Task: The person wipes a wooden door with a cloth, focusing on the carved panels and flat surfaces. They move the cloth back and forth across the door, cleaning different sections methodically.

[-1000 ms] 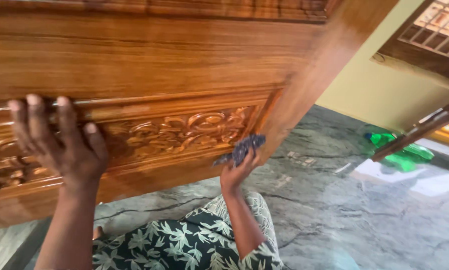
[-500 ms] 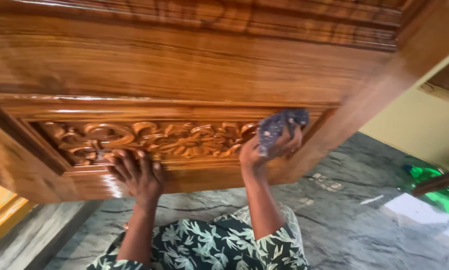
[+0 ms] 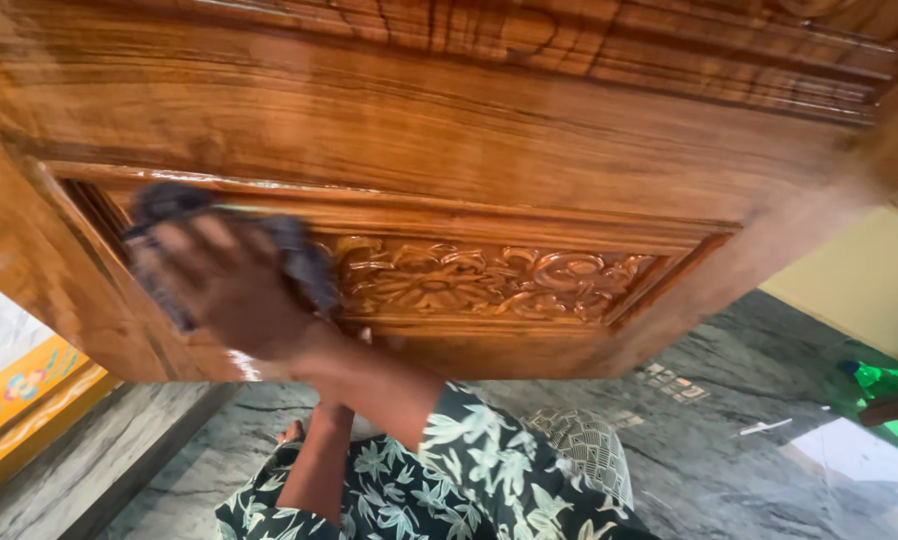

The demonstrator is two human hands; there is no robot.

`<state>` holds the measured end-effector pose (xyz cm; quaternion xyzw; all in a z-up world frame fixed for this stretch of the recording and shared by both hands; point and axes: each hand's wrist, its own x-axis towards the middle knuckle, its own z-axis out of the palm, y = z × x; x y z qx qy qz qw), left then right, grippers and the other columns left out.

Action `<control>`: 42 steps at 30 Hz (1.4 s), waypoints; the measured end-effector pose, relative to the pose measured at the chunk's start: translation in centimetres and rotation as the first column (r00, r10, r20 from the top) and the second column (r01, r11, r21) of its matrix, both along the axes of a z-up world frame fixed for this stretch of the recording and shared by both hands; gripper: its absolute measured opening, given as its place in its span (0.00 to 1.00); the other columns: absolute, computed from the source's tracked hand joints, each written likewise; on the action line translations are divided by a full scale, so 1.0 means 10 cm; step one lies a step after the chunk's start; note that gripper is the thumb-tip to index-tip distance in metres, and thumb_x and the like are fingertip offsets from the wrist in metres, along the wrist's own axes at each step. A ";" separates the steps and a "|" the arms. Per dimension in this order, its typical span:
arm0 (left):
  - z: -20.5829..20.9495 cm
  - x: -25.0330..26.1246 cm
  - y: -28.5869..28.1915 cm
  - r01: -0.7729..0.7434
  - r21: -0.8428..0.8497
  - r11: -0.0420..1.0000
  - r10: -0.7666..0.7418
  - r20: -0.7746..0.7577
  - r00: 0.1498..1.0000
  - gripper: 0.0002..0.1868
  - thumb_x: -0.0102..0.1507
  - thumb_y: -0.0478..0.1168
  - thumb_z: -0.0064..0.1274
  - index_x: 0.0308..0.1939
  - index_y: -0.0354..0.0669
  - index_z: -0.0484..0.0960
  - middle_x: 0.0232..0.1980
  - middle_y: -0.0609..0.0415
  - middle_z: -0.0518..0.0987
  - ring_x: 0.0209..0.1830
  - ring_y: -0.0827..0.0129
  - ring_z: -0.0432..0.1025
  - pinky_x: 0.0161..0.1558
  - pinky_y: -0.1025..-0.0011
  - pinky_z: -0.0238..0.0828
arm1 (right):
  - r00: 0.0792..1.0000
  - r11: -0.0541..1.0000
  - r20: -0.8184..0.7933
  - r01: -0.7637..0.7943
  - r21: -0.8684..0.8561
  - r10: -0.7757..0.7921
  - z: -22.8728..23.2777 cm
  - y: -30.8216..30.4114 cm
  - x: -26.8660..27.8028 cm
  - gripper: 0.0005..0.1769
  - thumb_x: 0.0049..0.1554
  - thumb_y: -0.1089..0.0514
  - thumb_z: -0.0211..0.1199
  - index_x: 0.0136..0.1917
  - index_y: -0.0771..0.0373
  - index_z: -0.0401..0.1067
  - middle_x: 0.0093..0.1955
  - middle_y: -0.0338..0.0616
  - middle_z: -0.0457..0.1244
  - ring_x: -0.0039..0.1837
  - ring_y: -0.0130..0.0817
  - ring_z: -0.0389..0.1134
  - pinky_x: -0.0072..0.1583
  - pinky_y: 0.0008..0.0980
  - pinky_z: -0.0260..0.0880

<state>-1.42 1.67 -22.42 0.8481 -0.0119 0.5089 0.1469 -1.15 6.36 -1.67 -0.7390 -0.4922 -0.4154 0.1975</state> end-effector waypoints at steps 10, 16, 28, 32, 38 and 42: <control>0.32 -0.16 0.08 -0.049 -0.133 0.990 0.053 0.026 0.998 0.50 0.71 0.62 0.45 0.84 0.45 0.34 0.85 0.37 0.35 0.86 0.35 0.29 0.81 0.34 0.27 | 0.994 0.987 0.108 0.020 -0.158 -0.003 -0.59 -1.31 0.25 0.18 0.66 0.46 0.54 0.66 0.52 0.70 0.68 0.37 0.61 0.71 0.35 0.59 0.71 0.47 0.59; 0.44 -0.31 -0.03 -0.096 -0.253 0.963 0.083 -0.060 0.995 0.53 0.71 0.62 0.47 0.84 0.46 0.29 0.86 0.36 0.32 0.86 0.33 0.28 0.82 0.34 0.26 | 0.859 0.913 0.331 0.316 0.258 -0.391 -0.72 -2.94 0.51 0.17 0.63 0.44 0.54 0.57 0.54 0.73 0.56 0.41 0.61 0.60 0.38 0.60 0.63 0.45 0.62; 0.58 -0.26 -0.11 -0.103 -0.247 0.964 0.112 0.022 0.993 0.52 0.65 0.58 0.51 0.81 0.34 0.42 0.83 0.32 0.39 0.82 0.26 0.34 0.77 0.31 0.38 | 0.925 0.446 -0.379 0.335 0.830 0.011 -0.23 -2.81 0.14 0.22 0.58 0.68 0.52 0.67 0.64 0.66 0.70 0.51 0.50 0.62 0.55 0.60 0.61 0.50 0.63; 0.89 -0.30 -0.25 -0.178 -0.265 0.948 0.198 0.049 0.979 0.49 0.60 0.58 0.53 0.73 0.26 0.54 0.79 0.26 0.49 0.80 0.27 0.41 0.73 0.31 0.43 | 0.916 0.773 -0.106 0.385 0.504 -0.387 -0.11 -2.12 -0.02 0.23 0.57 0.68 0.54 0.66 0.63 0.71 0.66 0.49 0.59 0.69 0.50 0.56 0.69 0.53 0.56; 1.23 0.20 -0.41 -0.501 0.114 0.858 0.511 -0.080 0.856 0.40 0.64 0.50 0.54 0.71 0.31 0.56 0.75 0.25 0.53 0.77 0.31 0.51 0.71 0.32 0.54 | 0.981 0.969 -0.084 0.186 0.161 -0.174 0.15 -1.59 -0.06 0.24 0.61 0.40 0.57 0.68 0.48 0.72 0.70 0.34 0.61 0.73 0.41 0.55 0.68 0.56 0.50; 0.73 -0.13 -0.14 -0.291 -0.122 0.949 0.302 0.080 0.950 0.48 0.65 0.53 0.54 0.79 0.32 0.47 0.81 0.28 0.46 0.82 0.31 0.43 0.75 0.31 0.46 | 0.976 0.975 0.014 0.216 0.055 -0.217 -0.08 -1.99 0.13 0.23 0.62 0.47 0.56 0.68 0.49 0.74 0.70 0.31 0.61 0.72 0.36 0.55 0.68 0.50 0.48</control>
